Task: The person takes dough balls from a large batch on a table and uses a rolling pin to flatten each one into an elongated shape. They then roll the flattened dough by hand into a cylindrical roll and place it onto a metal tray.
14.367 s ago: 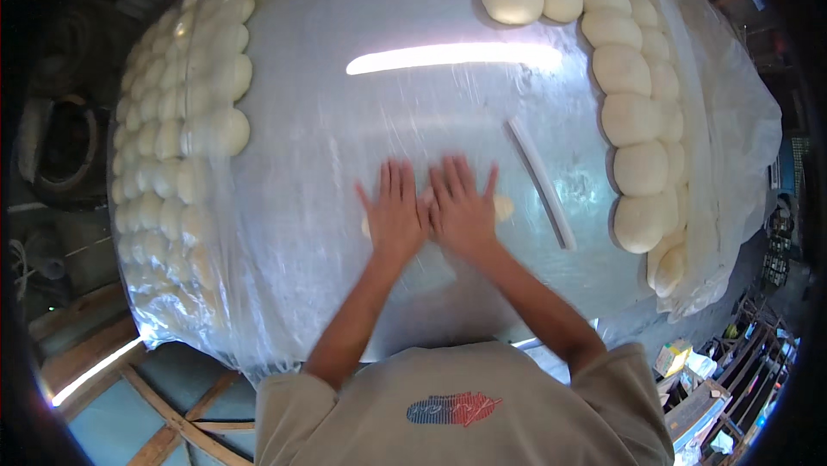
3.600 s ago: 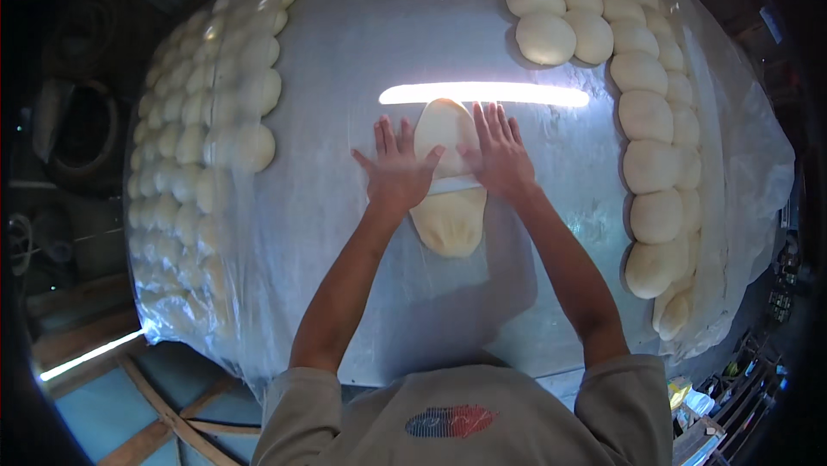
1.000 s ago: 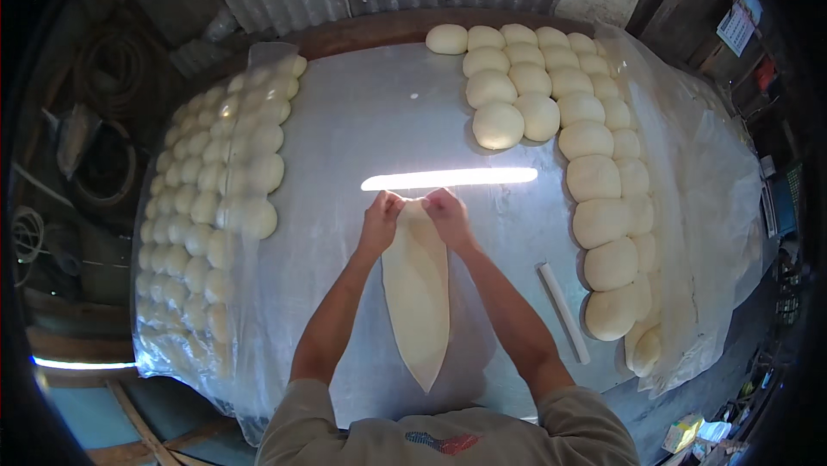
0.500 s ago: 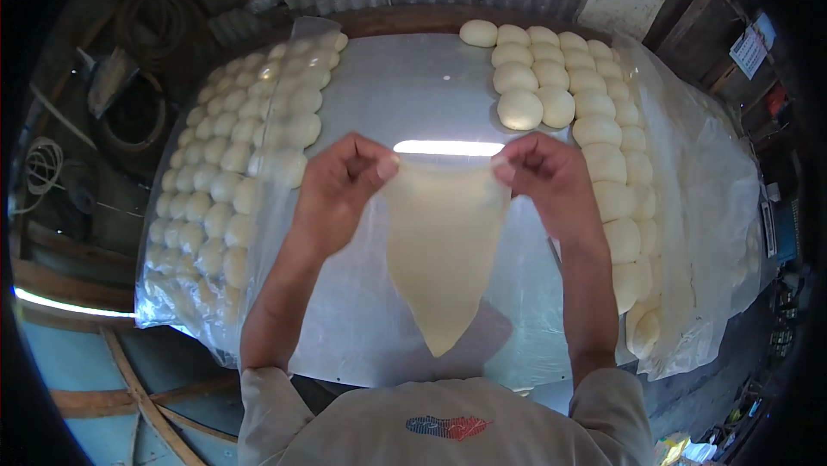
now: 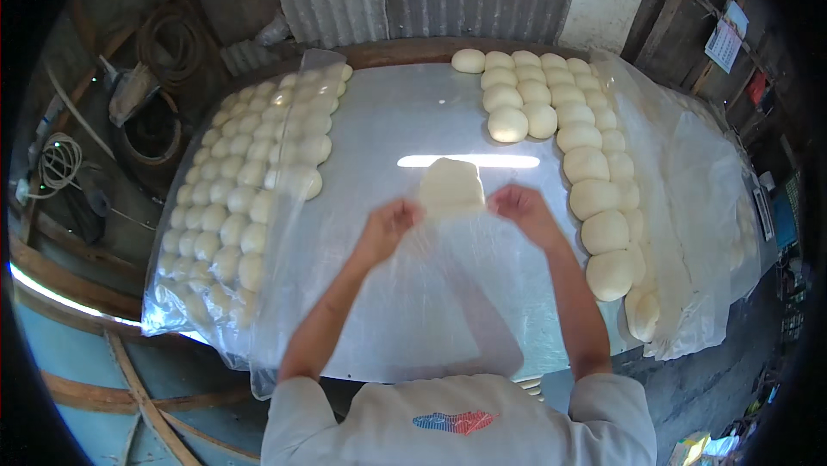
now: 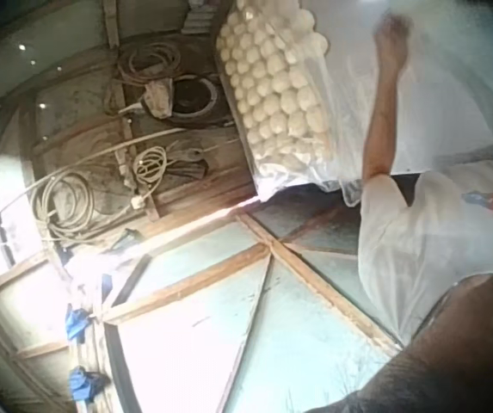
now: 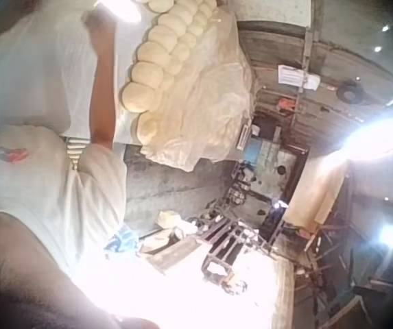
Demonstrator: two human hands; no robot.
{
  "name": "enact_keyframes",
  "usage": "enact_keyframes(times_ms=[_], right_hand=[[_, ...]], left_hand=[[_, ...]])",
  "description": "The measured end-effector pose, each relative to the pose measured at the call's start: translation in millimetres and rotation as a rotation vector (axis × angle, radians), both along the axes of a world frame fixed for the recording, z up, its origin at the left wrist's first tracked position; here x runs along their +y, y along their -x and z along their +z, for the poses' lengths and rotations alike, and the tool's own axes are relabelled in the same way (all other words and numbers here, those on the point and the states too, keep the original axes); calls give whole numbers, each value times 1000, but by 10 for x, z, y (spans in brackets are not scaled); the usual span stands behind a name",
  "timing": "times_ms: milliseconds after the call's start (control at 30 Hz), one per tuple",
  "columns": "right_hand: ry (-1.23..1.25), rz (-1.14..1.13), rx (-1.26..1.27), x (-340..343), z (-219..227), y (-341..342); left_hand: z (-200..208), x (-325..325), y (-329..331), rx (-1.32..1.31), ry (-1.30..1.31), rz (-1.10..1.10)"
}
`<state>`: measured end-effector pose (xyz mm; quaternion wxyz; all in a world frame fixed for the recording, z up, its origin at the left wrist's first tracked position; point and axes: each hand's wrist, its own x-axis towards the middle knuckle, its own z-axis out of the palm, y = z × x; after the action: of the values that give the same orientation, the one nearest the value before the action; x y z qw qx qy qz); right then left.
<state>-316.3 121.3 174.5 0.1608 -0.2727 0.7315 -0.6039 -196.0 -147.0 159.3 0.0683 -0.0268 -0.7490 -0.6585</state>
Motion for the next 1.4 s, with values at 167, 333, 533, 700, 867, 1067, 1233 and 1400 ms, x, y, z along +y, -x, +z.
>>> enact_keyframes(times_ms=[167,333,533,700,867,1067,1233,1400], right_hand=[[-284,35,-92,299,-888,-873],[-726,77,560,341,-1388,-1694],[-821,-189,847,230,-1544,-2313],[-891,-257,776,201,-1485,-2535],[-1017,-209,671,178,-1369,-2580],[-953,-148,559,-166,-1078,-2303],[-792,-126,748,-258,-1531,-2519],[-921,-27,650,-237,-1308,-2620]], left_hand=[[-1210,636,-894,-326,438,145],[-1636,893,-1433,49,1006,129],[-1435,1089,-1694,-59,1225,16],[-1405,1129,-1827,-60,1281,40],[-1341,1113,-1932,-68,1277,54],[-1234,1106,-2034,-109,1225,56],[-1182,1006,-2220,-165,1199,0],[-1331,782,-2434,-117,1086,38]])
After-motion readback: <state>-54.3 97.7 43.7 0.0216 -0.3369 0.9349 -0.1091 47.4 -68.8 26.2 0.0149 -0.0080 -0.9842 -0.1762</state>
